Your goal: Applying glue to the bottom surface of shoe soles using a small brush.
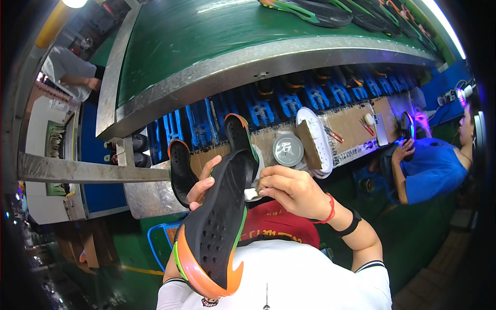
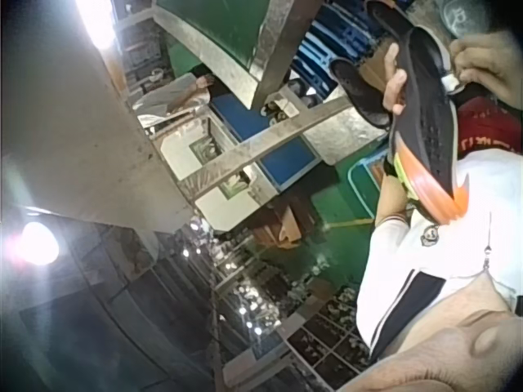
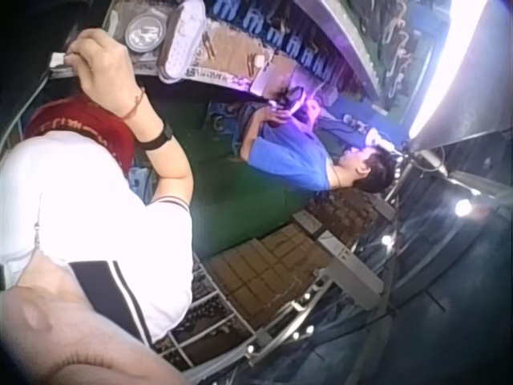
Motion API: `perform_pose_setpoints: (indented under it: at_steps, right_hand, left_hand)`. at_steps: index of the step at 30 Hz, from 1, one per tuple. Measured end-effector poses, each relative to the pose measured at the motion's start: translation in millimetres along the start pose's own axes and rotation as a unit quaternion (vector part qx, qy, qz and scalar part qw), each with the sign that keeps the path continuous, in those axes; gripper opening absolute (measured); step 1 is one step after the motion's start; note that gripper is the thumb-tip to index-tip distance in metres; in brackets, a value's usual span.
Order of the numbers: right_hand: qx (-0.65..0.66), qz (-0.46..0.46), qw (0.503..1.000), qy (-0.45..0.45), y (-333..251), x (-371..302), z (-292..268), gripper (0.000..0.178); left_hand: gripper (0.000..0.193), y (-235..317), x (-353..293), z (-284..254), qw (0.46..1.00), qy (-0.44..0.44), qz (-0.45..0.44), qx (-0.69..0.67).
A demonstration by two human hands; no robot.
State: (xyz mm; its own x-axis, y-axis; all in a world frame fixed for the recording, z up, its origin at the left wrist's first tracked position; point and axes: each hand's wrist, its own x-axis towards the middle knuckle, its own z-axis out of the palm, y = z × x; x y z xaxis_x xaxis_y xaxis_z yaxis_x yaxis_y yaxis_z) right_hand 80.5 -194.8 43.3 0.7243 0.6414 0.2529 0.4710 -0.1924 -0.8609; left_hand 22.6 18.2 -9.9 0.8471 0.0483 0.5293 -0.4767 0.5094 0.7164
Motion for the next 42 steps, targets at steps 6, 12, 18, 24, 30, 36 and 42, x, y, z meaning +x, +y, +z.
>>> perform_pose_setpoints:
  at_steps: [6,12,18,24,30,36,42]
  right_hand:
    - [0.033,-0.013,0.999,-0.006,-1,1,-1,0.009]
    - [0.059,-0.015,0.998,0.012,5,-6,-3,0.009]
    - [0.065,0.100,0.966,0.231,14,-30,-26,0.008]
    - [0.102,0.127,0.848,0.504,34,-74,-63,0.013]
    - [0.111,0.147,0.877,0.445,43,-85,-51,0.018]
    - [0.128,0.177,0.908,0.357,58,-79,-14,0.006]
    - [-0.050,0.152,0.953,0.256,96,-71,25,0.007]
  left_hand:
    - [0.056,-3,-3,-8,1.000,-0.007,-0.015,0.009]
    - [0.045,-19,-8,-17,0.999,0.014,-0.048,-0.010]
    - [0.098,-36,21,-21,0.924,-0.124,-0.108,0.345]
    - [0.107,-69,124,24,0.977,-0.106,-0.102,0.153]
    - [0.054,-86,256,63,0.956,0.117,-0.257,-0.074]
    - [0.051,-99,144,23,0.966,0.062,-0.144,0.206]
    - [0.050,-114,-29,-102,0.742,0.137,-0.184,0.630]
